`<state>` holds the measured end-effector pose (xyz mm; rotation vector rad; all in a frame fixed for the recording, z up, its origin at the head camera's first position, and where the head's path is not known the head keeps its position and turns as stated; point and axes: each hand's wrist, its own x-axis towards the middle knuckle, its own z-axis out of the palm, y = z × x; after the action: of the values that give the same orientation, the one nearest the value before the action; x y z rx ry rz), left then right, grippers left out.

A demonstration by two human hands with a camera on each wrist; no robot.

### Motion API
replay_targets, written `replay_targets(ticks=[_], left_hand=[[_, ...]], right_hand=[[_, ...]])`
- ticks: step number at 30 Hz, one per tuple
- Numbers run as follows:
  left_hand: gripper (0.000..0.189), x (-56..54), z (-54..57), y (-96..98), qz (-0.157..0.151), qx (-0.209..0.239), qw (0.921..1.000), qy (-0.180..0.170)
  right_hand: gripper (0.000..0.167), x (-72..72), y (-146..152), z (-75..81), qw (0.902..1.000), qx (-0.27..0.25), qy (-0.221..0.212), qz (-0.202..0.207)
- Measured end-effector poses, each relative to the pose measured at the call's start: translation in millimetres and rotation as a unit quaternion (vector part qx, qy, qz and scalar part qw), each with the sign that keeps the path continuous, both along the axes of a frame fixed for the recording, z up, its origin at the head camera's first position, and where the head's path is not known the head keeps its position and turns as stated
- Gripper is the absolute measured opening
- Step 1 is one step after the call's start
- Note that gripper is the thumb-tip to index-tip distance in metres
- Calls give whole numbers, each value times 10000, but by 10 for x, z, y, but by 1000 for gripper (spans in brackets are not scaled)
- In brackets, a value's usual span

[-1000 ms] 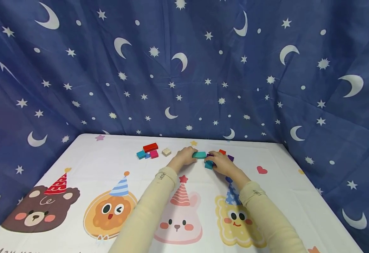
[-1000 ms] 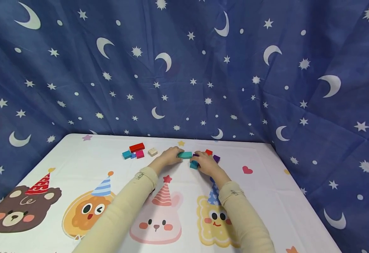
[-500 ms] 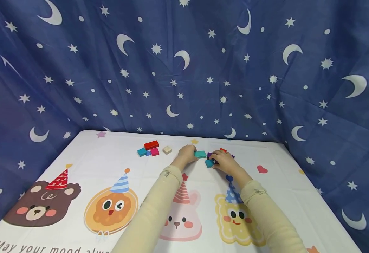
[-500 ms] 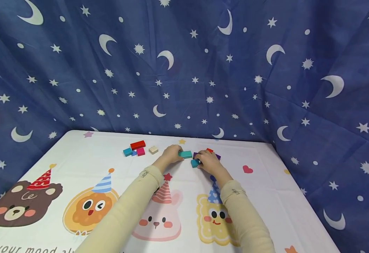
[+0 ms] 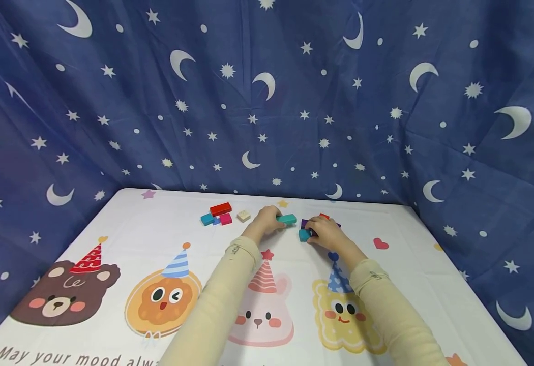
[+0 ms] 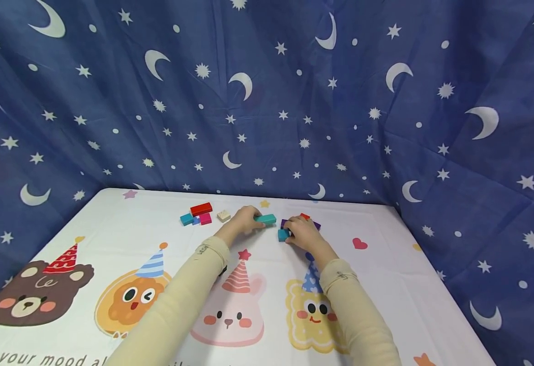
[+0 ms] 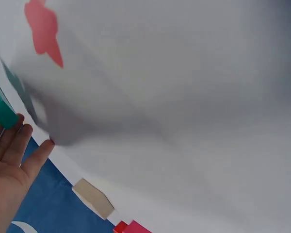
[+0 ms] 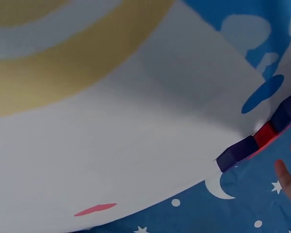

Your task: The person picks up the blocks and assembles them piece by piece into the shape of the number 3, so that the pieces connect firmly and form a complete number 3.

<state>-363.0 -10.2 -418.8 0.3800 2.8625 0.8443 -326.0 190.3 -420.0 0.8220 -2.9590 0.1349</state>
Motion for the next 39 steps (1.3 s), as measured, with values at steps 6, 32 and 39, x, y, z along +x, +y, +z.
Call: replay_targets(ticks=[6,32,39], left_hand=[[38,-42,20,-74,-5,145,9999,38],[32,18,302,-453,-716,426,9957,413],[34,78,401,-573,-822,297,9943,608]], right_hand=[[34,10,-26,8,10000,4,-32,-14],[38,56,55,-45,9866,-1494,-544,-374],[37,118,23,-24,9861,-1624,-303,-152]])
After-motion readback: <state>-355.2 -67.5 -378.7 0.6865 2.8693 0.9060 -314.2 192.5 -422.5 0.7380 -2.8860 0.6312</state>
